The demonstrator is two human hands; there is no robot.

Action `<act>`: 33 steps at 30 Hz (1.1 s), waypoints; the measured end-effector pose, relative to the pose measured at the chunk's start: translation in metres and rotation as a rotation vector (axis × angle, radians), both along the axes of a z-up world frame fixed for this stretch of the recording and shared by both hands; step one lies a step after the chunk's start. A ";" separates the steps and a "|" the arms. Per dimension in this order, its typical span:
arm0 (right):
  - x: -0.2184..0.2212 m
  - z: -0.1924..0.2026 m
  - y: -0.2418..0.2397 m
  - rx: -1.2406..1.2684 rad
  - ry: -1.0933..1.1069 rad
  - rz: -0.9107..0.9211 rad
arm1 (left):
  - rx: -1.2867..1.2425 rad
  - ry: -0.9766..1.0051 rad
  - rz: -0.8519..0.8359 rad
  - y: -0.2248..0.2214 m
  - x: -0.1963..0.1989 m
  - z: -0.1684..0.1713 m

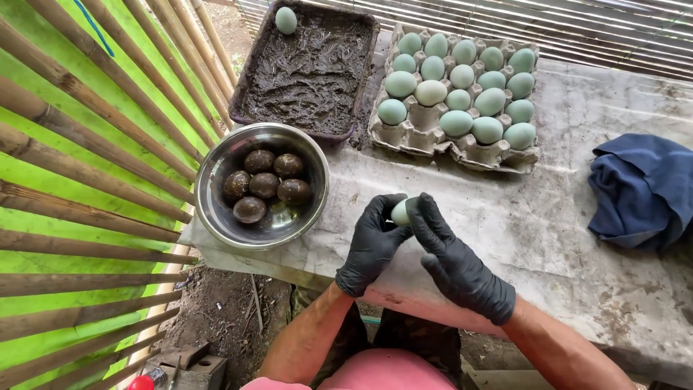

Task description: A person wearing black gloves is coating light blue eggs with a dark mud or clay mixture. They take an egg from a cardboard carton, roll it in the mud tray, and then place the coated egg into a metal bowl.

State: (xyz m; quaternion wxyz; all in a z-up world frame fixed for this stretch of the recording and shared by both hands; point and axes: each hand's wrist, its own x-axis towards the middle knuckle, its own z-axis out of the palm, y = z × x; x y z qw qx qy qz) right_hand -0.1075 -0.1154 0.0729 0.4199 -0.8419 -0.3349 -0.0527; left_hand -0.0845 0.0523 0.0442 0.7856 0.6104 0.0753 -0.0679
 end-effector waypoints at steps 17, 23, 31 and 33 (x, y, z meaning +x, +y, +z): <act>0.021 0.016 0.003 0.024 0.133 0.044 | -0.004 -0.032 0.035 -0.001 -0.005 -0.007; 0.007 0.012 -0.010 0.051 0.215 0.064 | 0.007 0.006 0.080 0.004 -0.007 0.005; 0.013 0.019 -0.009 0.171 0.389 0.004 | 0.197 -0.265 0.048 -0.006 -0.012 -0.004; 0.004 0.035 -0.001 0.257 0.512 -0.048 | 0.367 -0.399 0.189 -0.001 -0.014 0.005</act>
